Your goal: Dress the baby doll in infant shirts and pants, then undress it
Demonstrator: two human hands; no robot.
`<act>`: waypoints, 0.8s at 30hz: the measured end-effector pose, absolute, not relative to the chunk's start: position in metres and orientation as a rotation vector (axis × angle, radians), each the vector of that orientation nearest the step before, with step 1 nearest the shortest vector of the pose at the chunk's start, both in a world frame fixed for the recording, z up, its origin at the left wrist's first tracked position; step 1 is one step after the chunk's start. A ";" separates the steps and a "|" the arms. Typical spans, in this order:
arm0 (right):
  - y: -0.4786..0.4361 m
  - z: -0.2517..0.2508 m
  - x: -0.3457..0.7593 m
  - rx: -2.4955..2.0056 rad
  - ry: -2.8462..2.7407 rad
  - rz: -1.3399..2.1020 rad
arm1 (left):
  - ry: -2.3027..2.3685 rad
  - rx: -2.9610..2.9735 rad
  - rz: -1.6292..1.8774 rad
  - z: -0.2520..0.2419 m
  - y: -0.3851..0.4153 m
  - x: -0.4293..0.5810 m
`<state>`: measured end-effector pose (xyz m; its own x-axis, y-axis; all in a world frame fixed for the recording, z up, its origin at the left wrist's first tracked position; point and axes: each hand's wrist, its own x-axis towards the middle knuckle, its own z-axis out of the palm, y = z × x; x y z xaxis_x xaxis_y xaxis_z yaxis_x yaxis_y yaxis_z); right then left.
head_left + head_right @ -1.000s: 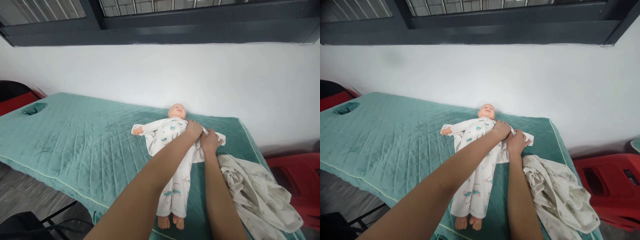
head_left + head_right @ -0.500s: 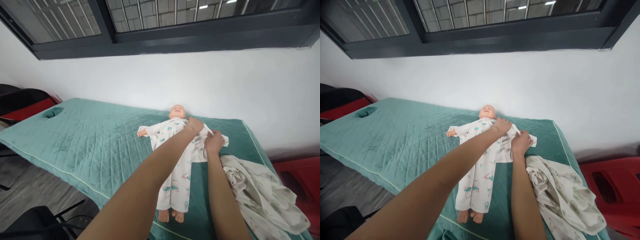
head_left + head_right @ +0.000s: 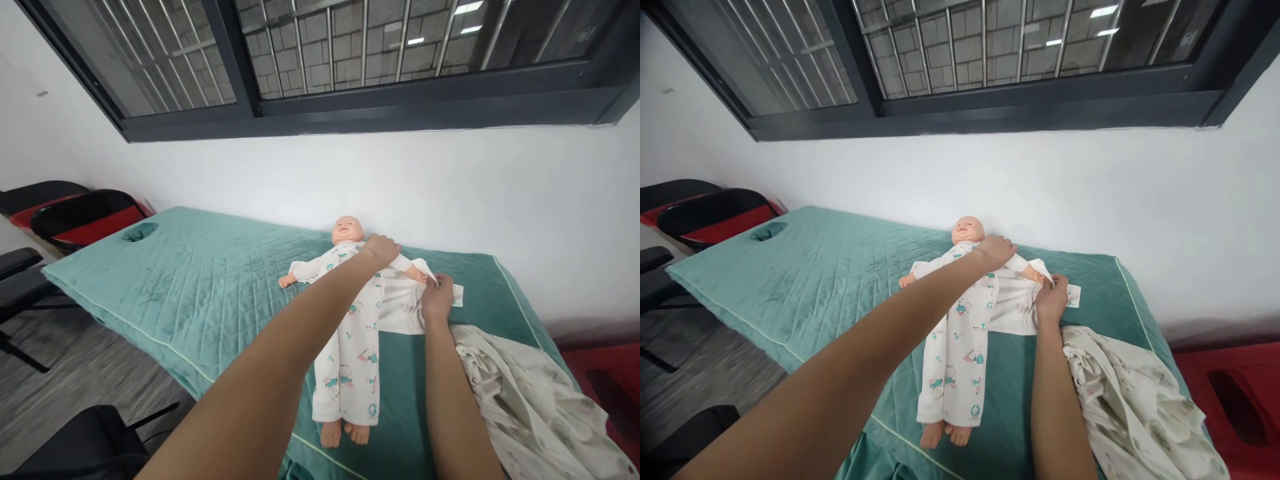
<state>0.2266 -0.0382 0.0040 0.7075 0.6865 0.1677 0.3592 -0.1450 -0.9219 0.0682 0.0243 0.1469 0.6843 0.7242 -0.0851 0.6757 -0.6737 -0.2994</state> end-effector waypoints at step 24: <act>-0.031 0.012 0.225 -1.111 -0.393 0.819 | -0.989 -2.813 0.252 0.108 0.031 0.053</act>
<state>0.2248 -0.0310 0.0118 0.6533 0.7489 -0.1108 -0.3824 0.2001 -0.9021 0.0532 0.0309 0.1081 0.7688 0.6302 -0.1082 0.6053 -0.7718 -0.1947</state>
